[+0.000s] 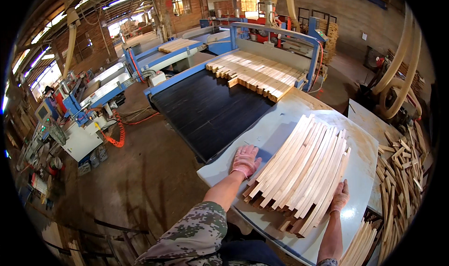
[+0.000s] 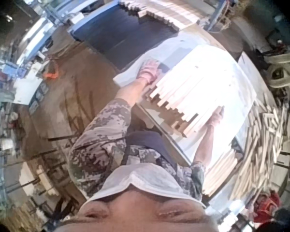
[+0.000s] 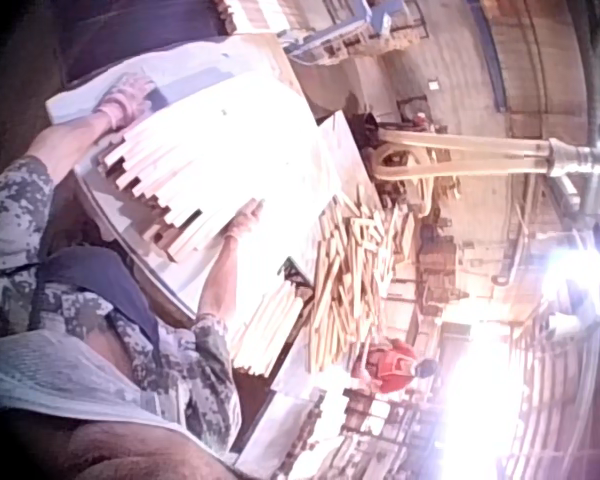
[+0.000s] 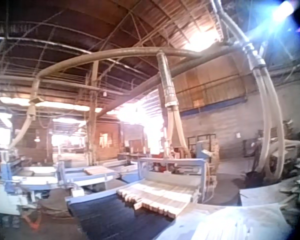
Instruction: The person repeatedly picks up stacks of light-colored wooden planks from a metal table and places them onto a conveyor belt. They align the planks and move them in batches throughout the clip.
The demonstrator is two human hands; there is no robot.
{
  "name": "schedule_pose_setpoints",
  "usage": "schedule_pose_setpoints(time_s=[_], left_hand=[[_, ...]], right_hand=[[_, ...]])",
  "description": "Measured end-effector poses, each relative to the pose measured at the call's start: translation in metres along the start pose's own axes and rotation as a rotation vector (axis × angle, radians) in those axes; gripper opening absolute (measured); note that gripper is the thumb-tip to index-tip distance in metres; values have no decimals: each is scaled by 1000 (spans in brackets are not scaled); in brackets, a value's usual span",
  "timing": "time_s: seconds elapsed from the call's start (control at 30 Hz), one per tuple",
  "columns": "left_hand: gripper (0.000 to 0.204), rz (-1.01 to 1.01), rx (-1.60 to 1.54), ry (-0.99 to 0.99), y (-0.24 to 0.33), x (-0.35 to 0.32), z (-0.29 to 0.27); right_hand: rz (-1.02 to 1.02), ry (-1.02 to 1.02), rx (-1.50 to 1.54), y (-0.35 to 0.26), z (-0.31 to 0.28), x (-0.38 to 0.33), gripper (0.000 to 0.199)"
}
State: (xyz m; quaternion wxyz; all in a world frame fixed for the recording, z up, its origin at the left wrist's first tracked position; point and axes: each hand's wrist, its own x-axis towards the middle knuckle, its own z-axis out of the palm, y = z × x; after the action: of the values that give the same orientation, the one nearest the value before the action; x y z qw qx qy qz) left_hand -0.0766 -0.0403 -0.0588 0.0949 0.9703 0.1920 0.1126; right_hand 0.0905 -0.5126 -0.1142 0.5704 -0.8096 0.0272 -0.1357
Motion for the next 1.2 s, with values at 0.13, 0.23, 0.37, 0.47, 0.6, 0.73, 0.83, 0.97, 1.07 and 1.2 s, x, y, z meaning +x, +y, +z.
schedule_pose_setpoints(time_s=[0.13,0.23,0.37,0.47,0.6,0.73,0.83,0.97,1.07,1.2], left_hand=[[63,1,11,14,-7,3,7],[63,-2,56,-12,-9,5,12],[64,27,47,40,-13,8,19],[64,39,49,54,-12,9,21],[63,29,40,65,-8,10,21],[65,-3,72,-6,-10,7,14],[66,-2,64,-15,-6,9,12],[66,-7,63,-10,-8,8,13],[66,-8,54,-9,-6,9,13],[66,-3,47,9,-10,8,16]], right_hand=[[-20,32,-63,-3,4,-2,52],[-25,13,-59,-18,3,-11,53],[19,-6,-8,-31,1,-12,52],[31,23,97,-20,2,-9,52],[23,37,-37,-21,-1,-9,51],[78,29,-76,-54,1,-21,49],[65,37,-62,-49,0,-18,50],[48,31,-78,-43,1,-16,50],[32,39,-72,-24,1,-9,50],[8,37,-111,-19,3,-7,51]])
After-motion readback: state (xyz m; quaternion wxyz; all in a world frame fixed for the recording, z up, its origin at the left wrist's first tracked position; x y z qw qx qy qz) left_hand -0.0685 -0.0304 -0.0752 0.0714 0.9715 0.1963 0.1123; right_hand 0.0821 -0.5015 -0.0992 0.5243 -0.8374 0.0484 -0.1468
